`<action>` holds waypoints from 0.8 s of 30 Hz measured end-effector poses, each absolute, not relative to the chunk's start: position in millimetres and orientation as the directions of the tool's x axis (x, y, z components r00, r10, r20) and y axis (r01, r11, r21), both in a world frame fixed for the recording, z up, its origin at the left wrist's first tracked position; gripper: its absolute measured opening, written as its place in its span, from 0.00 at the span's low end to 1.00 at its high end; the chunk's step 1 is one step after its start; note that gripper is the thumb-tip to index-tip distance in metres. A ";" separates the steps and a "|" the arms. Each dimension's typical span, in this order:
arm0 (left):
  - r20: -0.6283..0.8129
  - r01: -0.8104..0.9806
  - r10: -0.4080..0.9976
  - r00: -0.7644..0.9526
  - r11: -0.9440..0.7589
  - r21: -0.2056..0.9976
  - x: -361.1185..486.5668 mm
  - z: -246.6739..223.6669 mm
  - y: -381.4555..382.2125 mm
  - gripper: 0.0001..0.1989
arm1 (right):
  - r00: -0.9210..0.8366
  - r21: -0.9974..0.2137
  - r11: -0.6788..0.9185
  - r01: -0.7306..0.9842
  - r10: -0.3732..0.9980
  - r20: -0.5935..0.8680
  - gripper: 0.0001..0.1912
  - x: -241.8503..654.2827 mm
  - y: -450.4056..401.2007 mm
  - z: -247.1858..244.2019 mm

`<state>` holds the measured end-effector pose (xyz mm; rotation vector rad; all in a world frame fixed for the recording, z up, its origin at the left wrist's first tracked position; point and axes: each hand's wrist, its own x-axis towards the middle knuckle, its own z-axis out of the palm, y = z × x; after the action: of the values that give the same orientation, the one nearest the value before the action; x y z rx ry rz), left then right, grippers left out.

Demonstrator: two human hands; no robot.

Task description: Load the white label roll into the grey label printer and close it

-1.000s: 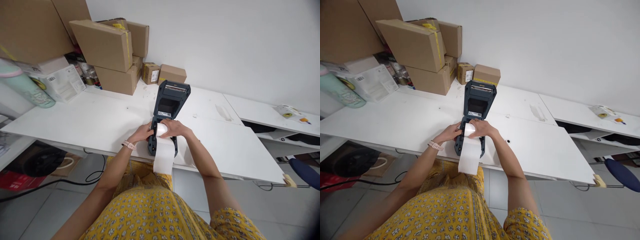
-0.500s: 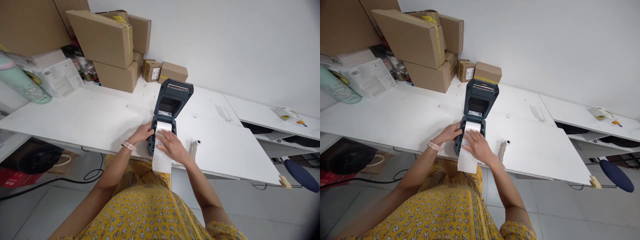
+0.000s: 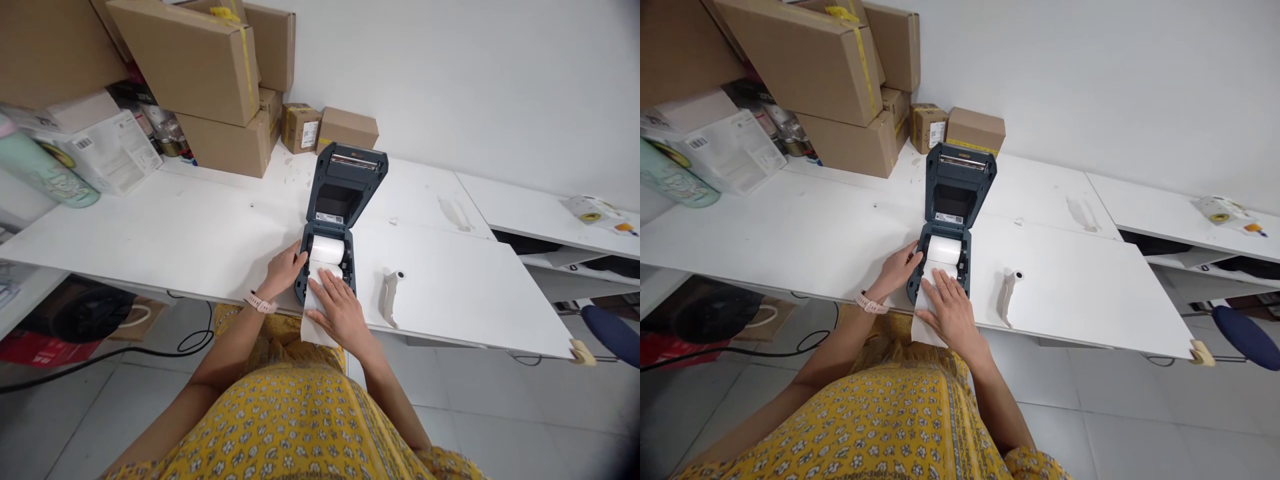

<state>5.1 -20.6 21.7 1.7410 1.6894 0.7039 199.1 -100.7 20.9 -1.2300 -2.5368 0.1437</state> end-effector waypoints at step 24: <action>-0.121 0.083 0.988 0.091 0.114 0.990 24.2 0.1 -85.9 0.56 | 0.009 -0.710 0.570 0.414 0.778 0.629 0.36 224.5 59.5 126.8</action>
<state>24.2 -85.9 0.1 1.2211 1.2475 1.0145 224.5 59.5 126.8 -1.0239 -1.6138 0.3815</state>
